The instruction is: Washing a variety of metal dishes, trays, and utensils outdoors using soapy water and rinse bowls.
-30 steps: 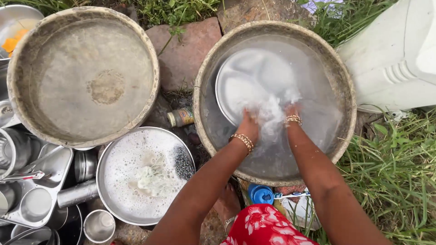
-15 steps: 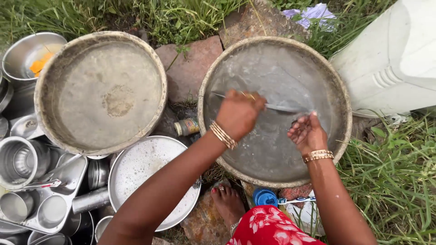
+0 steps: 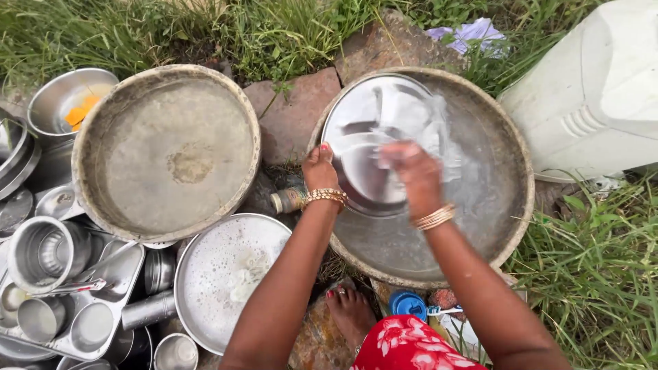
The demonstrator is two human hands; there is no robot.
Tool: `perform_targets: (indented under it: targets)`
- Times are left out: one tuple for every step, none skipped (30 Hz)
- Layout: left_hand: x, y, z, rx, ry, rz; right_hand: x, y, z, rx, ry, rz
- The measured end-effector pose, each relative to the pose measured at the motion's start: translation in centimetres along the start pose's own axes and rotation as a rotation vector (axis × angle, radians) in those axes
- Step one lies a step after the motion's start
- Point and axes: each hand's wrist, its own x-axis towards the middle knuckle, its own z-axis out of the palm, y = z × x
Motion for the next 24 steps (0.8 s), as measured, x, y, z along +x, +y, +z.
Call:
perform_targets:
  targets:
    - [-0.3, -0.9, 0.6, -0.199, 0.034, -0.113, -1.1, -1.8, 4.3, -0.663, -0.089, -0.246]
    - [-1.2, 0.7, 1.3, -0.203, 0.029, -0.114, -0.2, -0.6, 4.0, -0.667, -0.085, -0.25]
    - [-2.2, 2.3, 1.6, -0.152, 0.128, -0.323, 0.5, 0.9, 3.9, -0.921, -0.172, -0.411]
    - [-3.1, 3.9, 1.9, -0.099, 0.226, -0.532, 1.3, 2.3, 3.8, -1.173, -0.263, -0.574]
    - [-2.9, 2.3, 1.4, -0.097, 0.233, -0.533, 2.3, 2.0, 2.8, -1.167, -0.267, -0.572]
    - [-2.7, 0.7, 1.0, -0.12, 0.161, -0.389, 3.4, 1.6, 1.9, -1.349, -0.155, -0.495]
    - [-2.5, -0.9, 0.9, -0.147, 0.085, -0.246, 4.6, 1.2, 0.8, -1.531, -0.035, -0.415]
    - [-2.2, -0.5, 0.7, -0.148, 0.087, -0.246, 5.3, 0.3, -0.6, -1.531, -0.038, -0.415]
    - [-2.2, -0.1, 0.8, -0.245, 0.065, -0.169, 5.9, -0.6, -2.2, -1.437, 0.222, -0.347]
    - [-2.3, 0.3, 0.8, -0.342, 0.043, -0.092, 6.4, -1.6, -3.9, -1.326, 0.475, -0.278]
    - [-2.3, 1.3, 1.1, -0.347, 0.044, -0.094, 7.2, -1.3, -6.8, -1.331, 0.475, -0.281]
    - [-2.4, 2.3, 1.3, -0.211, 0.049, -0.131, 7.9, -1.0, -9.8, -0.711, 0.498, -0.276]
    - [-2.6, 3.2, 1.4, -0.073, 0.055, -0.169, 8.5, -0.6, -12.8, -0.093, 0.491, -0.252]
    - [-2.8, 4.1, 1.6, -0.076, 0.057, -0.172, 6.9, -1.8, -13.0, -0.097, 0.49, -0.251]
    - [-2.9, 5.1, 1.9, 0.015, -0.001, -0.222, 5.3, -2.8, -13.1, -0.171, 0.56, -0.277]
    - [-3.0, 6.0, 2.1, 0.108, -0.058, -0.271, 3.8, -3.9, -13.3, -0.246, 0.629, -0.303]
    - [-3.1, 5.6, 1.9, 0.106, -0.054, -0.275, 1.7, -3.6, -13.7, -0.249, 0.625, -0.299]
    - [-3.2, 5.2, 1.6, -0.135, -0.128, -0.543, -0.3, -3.3, -14.1, -0.328, 0.465, -0.333]
    - [-3.3, 4.8, 1.6, -0.383, -0.206, -0.805, -2.4, -3.0, -14.6, -0.407, 0.308, -0.369]
    - [-3.3, 3.0, 1.1, -0.385, -0.205, -0.808, -3.7, -2.1, -15.8, -0.411, 0.307, -0.367]
    - [-3.6, 1.1, 0.5, -0.349, -0.339, -0.941, -5.1, -1.3, -16.9, -0.51, 0.238, -0.081]
    - [-3.9, -0.7, -0.1, -0.311, -0.475, -1.07, -6.6, -0.5, -18.1, -0.599, 0.16, 0.205]
    - [-3.9, -2.1, 0.2, -0.315, -0.478, -1.075, -7.0, -0.4, -16.3, -0.604, 0.163, 0.208]
    - [-4.0, -3.4, 0.4, -0.133, -0.457, -1.029, -7.3, -0.3, -14.5, -0.876, -0.032, 0.195]
